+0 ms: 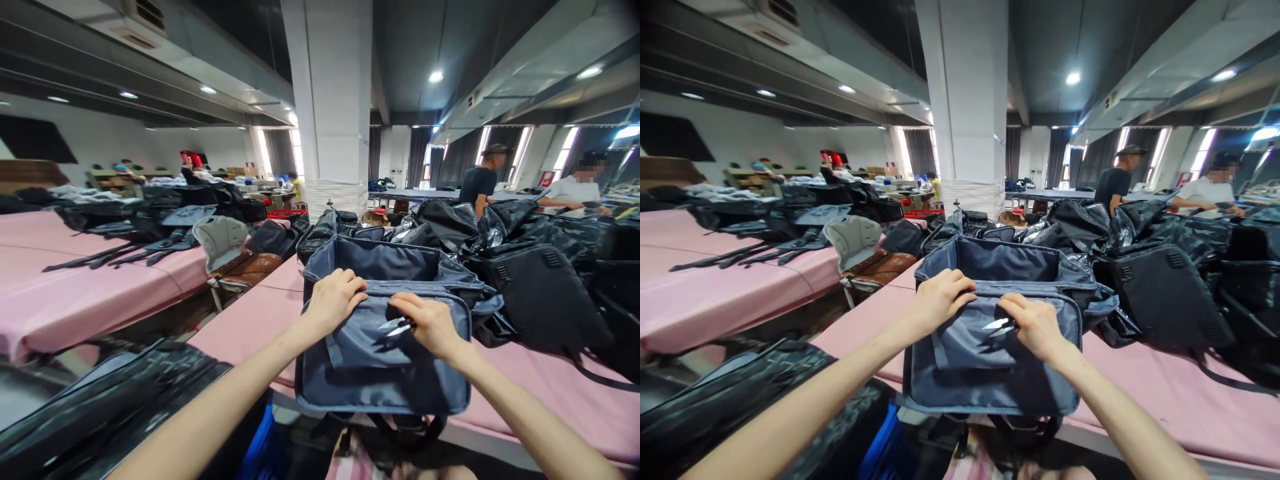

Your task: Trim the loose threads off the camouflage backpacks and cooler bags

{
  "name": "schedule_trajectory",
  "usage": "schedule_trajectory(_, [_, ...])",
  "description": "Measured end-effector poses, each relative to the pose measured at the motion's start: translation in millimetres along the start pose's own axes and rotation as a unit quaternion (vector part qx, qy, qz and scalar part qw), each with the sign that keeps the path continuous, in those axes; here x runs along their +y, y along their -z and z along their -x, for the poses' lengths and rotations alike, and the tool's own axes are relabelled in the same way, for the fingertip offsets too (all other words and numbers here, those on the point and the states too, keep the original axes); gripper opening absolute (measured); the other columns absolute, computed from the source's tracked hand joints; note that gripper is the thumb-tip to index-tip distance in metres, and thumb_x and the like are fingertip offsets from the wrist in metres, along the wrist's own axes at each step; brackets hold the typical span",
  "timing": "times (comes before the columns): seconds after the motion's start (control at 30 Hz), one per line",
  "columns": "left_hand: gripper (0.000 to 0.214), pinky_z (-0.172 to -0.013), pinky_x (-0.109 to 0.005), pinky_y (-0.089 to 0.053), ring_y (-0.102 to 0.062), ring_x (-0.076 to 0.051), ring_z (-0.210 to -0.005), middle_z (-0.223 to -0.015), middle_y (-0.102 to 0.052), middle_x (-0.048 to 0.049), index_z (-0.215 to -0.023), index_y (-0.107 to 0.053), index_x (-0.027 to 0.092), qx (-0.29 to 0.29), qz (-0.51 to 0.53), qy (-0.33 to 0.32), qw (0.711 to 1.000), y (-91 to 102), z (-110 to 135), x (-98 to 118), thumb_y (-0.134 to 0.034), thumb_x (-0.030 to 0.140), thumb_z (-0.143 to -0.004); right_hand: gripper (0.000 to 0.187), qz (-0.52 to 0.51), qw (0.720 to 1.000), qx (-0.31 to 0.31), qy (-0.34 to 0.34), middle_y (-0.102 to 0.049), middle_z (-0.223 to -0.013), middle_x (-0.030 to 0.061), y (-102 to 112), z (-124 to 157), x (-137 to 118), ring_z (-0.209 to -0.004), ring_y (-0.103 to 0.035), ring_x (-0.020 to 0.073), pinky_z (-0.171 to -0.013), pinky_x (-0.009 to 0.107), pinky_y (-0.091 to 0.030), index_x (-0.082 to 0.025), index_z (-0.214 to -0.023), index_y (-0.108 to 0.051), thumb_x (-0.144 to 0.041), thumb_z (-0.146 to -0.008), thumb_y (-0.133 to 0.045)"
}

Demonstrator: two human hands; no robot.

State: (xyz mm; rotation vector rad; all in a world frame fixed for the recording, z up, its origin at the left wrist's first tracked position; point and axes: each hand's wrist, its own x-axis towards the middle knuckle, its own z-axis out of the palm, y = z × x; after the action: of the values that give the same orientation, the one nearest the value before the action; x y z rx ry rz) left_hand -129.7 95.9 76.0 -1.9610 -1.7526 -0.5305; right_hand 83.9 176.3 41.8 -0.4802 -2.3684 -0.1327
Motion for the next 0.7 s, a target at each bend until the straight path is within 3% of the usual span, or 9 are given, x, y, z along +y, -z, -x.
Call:
schedule_trajectory(0.1, [0.016,-0.067,-0.026,-0.038,-0.051,-0.016,-0.082,-0.087,-0.061,-0.0013,-0.088,-0.061,0.022,-0.002,-0.011,-0.007,1.000,-3.7,-2,0,-0.050,0.032,-0.086,0.053,-0.044,0.995,-0.091,0.004,-0.064,-0.110,-0.0007,-17,3,-12,-0.084,-0.064,0.0134,-0.068,0.021,-0.046,-0.026,-0.102,-0.064,0.002,-0.064,-0.042])
schedule_trajectory(0.2, [0.017,-0.066,-0.025,-0.037,-0.053,-0.016,-0.082,-0.085,-0.062,-0.0023,-0.083,-0.061,0.019,-0.016,-0.001,0.008,1.000,-4.3,-9,2,-0.047,0.028,-0.088,0.039,-0.184,0.972,-0.149,-0.002,-0.070,-0.091,-0.0023,-10,9,-7,-0.080,-0.065,0.0124,-0.067,0.019,-0.046,-0.025,-0.093,-0.067,-0.002,-0.068,-0.046])
schedule_trajectory(0.27, [0.017,-0.067,-0.025,-0.038,-0.055,-0.016,-0.081,-0.084,-0.063,-0.0027,-0.080,-0.061,0.018,-0.048,0.032,0.042,0.997,-2.6,-17,1,-0.046,0.025,-0.087,0.027,-0.211,0.972,-0.086,-0.057,-0.070,-0.086,-0.0009,4,7,2,-0.078,-0.065,0.0134,-0.069,0.020,-0.047,-0.023,-0.092,-0.067,-0.010,-0.075,-0.050])
schedule_trajectory(0.33, [0.018,-0.067,-0.024,-0.038,-0.057,-0.016,-0.079,-0.084,-0.065,-0.0022,-0.080,-0.061,0.018,-0.097,0.087,0.075,0.989,-0.2,-26,-3,-0.045,0.024,-0.086,0.022,-0.142,0.983,0.012,-0.116,-0.069,-0.091,0.0020,18,3,14,-0.080,-0.064,0.0160,-0.071,0.024,-0.047,-0.022,-0.099,-0.065,-0.022,-0.079,-0.054])
schedule_trajectory(0.43, [0.020,-0.066,-0.024,-0.039,-0.059,-0.016,-0.077,-0.083,-0.067,-0.0011,-0.079,-0.062,0.019,-0.156,0.154,0.101,0.970,2.7,-33,-9,-0.043,0.025,-0.085,0.040,0.006,0.985,0.086,-0.147,-0.065,-0.099,0.0060,29,-3,27,-0.084,-0.062,0.0204,-0.070,0.029,-0.046,-0.021,-0.115,-0.054,-0.036,-0.079,-0.059])
schedule_trajectory(0.57, [0.022,-0.064,-0.024,-0.040,-0.060,-0.016,-0.074,-0.080,-0.067,-0.0007,-0.077,-0.062,0.020,-0.161,0.179,0.108,0.965,4.4,-32,-12,-0.042,0.025,-0.083,0.023,0.087,0.985,0.117,-0.091,-0.065,-0.088,0.0055,21,-6,28,-0.076,-0.059,0.0190,-0.067,0.030,-0.040,-0.018,-0.101,-0.058,-0.034,-0.085,-0.052])
schedule_trajectory(0.7, [0.022,-0.063,-0.024,-0.039,-0.059,-0.016,-0.072,-0.078,-0.067,-0.0006,-0.075,-0.062,0.020,-0.162,0.180,0.105,0.965,5.5,-27,-11,-0.042,0.025,-0.082,0.011,0.080,0.986,0.147,-0.015,-0.065,-0.082,0.0036,7,-9,16,-0.073,-0.055,0.0164,-0.066,0.030,-0.035,-0.019,-0.088,-0.060,-0.025,-0.086,-0.052])
